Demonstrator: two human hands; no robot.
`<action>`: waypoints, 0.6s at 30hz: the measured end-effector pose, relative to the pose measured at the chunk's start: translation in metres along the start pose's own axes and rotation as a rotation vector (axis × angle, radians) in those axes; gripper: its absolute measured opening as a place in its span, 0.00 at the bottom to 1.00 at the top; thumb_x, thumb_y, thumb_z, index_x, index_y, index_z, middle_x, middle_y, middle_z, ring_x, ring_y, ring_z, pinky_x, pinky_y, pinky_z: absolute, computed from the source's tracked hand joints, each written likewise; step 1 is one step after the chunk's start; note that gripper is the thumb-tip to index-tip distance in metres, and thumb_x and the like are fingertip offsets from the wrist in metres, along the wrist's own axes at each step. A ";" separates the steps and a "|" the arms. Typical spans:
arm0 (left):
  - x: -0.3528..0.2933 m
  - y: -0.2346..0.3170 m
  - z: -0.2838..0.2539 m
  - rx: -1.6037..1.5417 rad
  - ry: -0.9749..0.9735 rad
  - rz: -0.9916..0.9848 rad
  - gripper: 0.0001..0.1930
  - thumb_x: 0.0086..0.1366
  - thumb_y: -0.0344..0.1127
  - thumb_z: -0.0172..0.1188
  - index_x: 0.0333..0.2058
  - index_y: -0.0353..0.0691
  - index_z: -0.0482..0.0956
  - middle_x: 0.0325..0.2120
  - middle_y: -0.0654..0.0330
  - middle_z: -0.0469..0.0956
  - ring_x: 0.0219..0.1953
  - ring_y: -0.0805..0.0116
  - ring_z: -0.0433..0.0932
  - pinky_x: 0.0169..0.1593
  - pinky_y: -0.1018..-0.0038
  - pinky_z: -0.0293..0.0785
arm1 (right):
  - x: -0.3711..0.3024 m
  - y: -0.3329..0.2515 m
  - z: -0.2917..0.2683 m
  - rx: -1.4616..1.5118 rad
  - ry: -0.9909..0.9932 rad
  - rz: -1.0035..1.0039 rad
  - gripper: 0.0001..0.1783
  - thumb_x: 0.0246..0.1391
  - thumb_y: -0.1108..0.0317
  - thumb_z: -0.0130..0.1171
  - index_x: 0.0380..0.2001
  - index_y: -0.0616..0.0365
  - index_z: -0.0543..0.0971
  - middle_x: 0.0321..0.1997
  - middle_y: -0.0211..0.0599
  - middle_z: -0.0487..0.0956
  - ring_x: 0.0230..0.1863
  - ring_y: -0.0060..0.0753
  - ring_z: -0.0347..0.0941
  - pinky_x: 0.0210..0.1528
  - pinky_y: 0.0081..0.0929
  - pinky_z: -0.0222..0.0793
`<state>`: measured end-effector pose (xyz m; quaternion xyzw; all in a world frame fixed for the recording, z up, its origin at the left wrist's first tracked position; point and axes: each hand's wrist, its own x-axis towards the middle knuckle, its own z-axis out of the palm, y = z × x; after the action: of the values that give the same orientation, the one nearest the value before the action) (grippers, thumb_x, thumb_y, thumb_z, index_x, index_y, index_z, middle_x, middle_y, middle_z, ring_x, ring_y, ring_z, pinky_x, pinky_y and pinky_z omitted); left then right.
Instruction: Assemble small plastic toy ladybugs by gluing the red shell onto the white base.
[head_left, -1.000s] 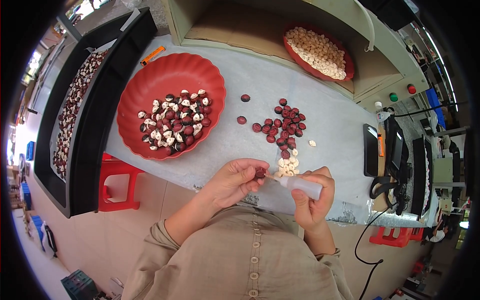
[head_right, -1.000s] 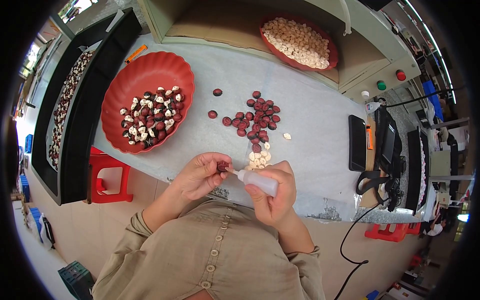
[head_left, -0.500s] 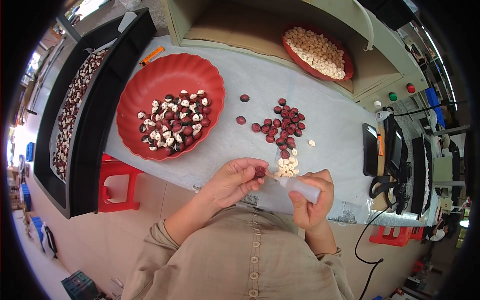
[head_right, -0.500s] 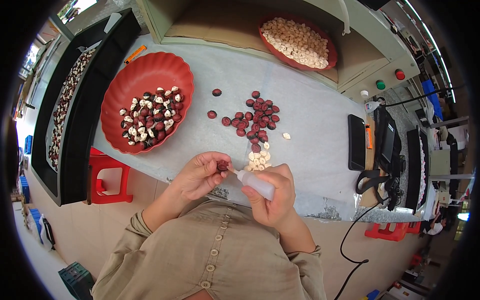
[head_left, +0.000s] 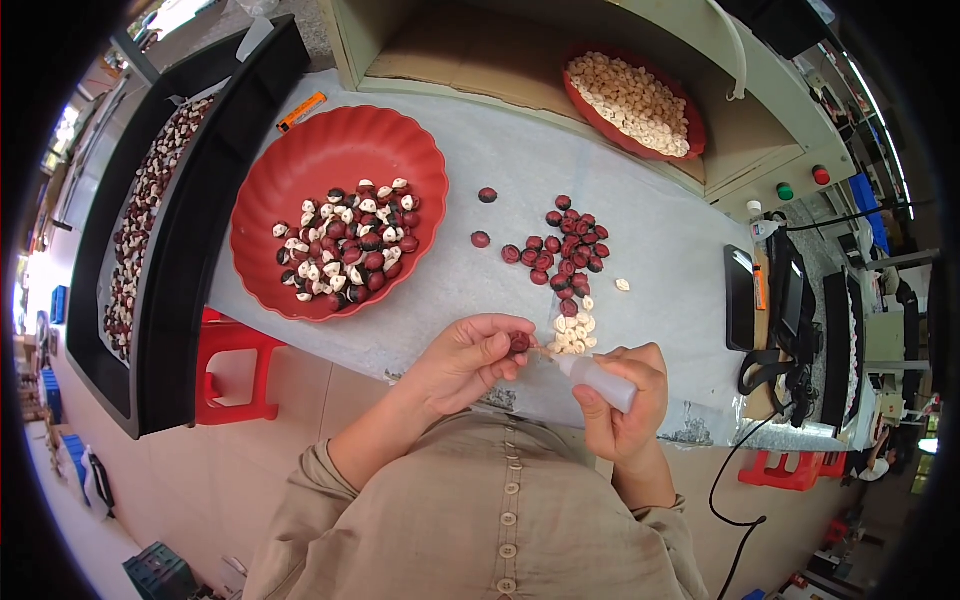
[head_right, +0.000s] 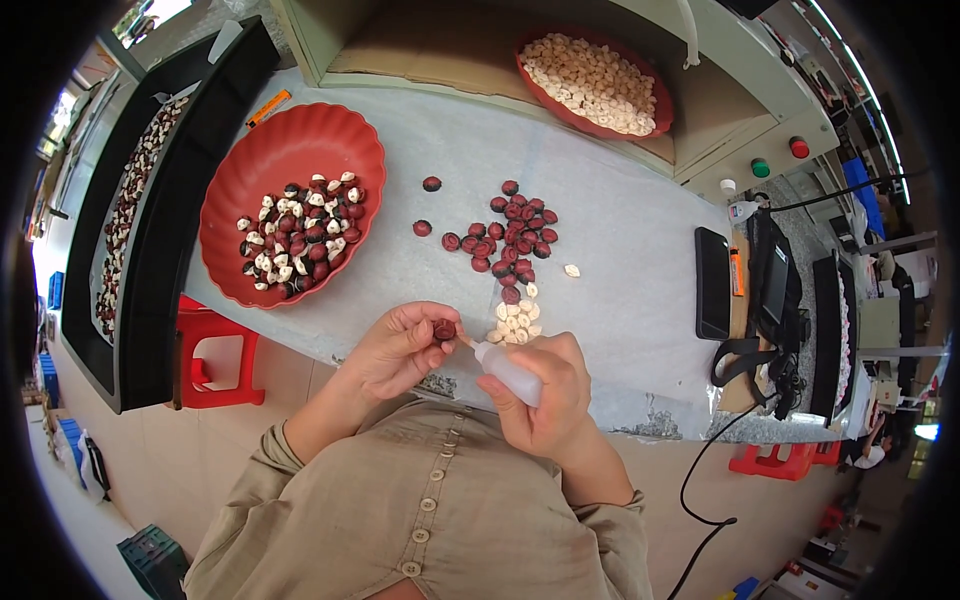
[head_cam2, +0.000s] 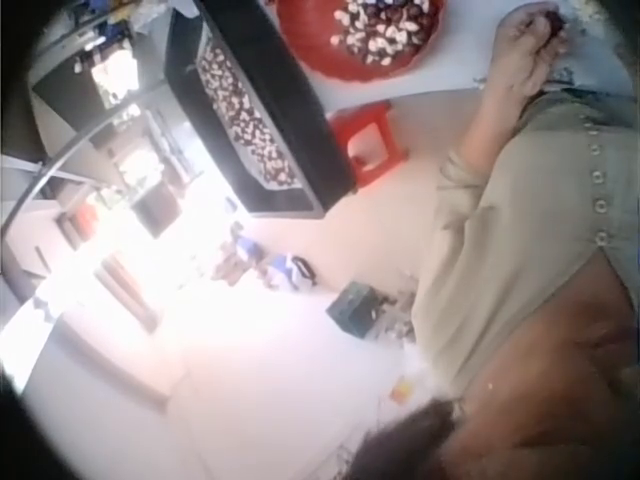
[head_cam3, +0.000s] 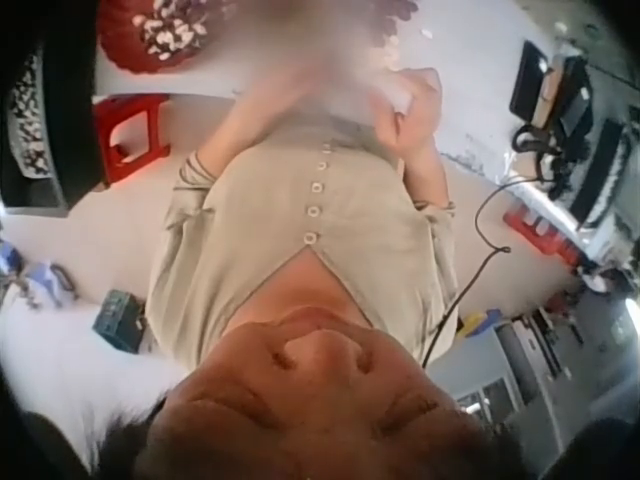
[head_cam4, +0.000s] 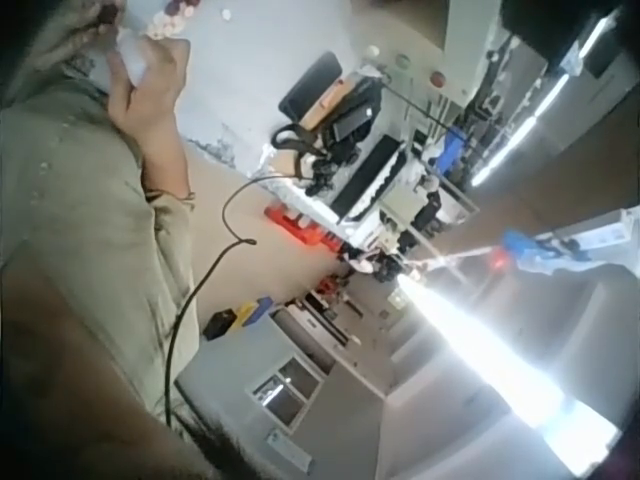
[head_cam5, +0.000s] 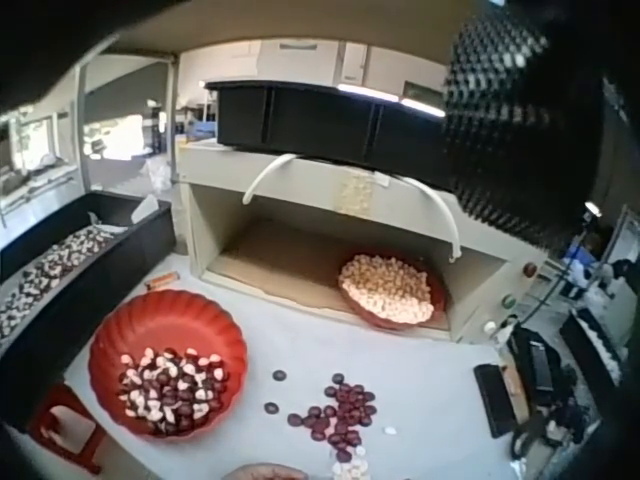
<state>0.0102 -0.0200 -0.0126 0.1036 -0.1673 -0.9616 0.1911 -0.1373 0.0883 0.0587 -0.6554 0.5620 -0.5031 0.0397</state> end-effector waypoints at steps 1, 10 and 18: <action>0.000 0.000 0.001 0.000 0.000 -0.001 0.14 0.54 0.34 0.54 0.39 0.34 0.70 0.32 0.57 0.73 0.32 0.73 0.73 0.31 0.85 0.71 | 0.000 0.000 0.000 -0.006 -0.005 -0.005 0.21 0.38 0.74 0.60 0.36 0.63 0.64 0.27 0.39 0.72 0.23 0.31 0.62 0.22 0.22 0.60; 0.000 0.000 0.001 0.030 -0.004 0.008 0.15 0.54 0.34 0.55 0.39 0.34 0.70 0.32 0.57 0.73 0.31 0.73 0.73 0.31 0.84 0.71 | 0.000 -0.001 -0.003 -0.020 -0.019 -0.021 0.21 0.37 0.75 0.60 0.36 0.63 0.64 0.27 0.38 0.72 0.21 0.30 0.61 0.21 0.21 0.58; -0.001 0.000 -0.001 -0.002 0.008 -0.007 0.14 0.55 0.33 0.53 0.40 0.32 0.70 0.32 0.56 0.73 0.30 0.74 0.72 0.31 0.83 0.71 | -0.005 -0.001 -0.002 0.053 -0.006 0.051 0.18 0.38 0.75 0.59 0.34 0.64 0.64 0.26 0.39 0.72 0.21 0.29 0.60 0.21 0.21 0.58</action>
<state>0.0108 -0.0198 -0.0132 0.1079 -0.1650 -0.9621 0.1885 -0.1379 0.0934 0.0573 -0.6409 0.5649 -0.5148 0.0715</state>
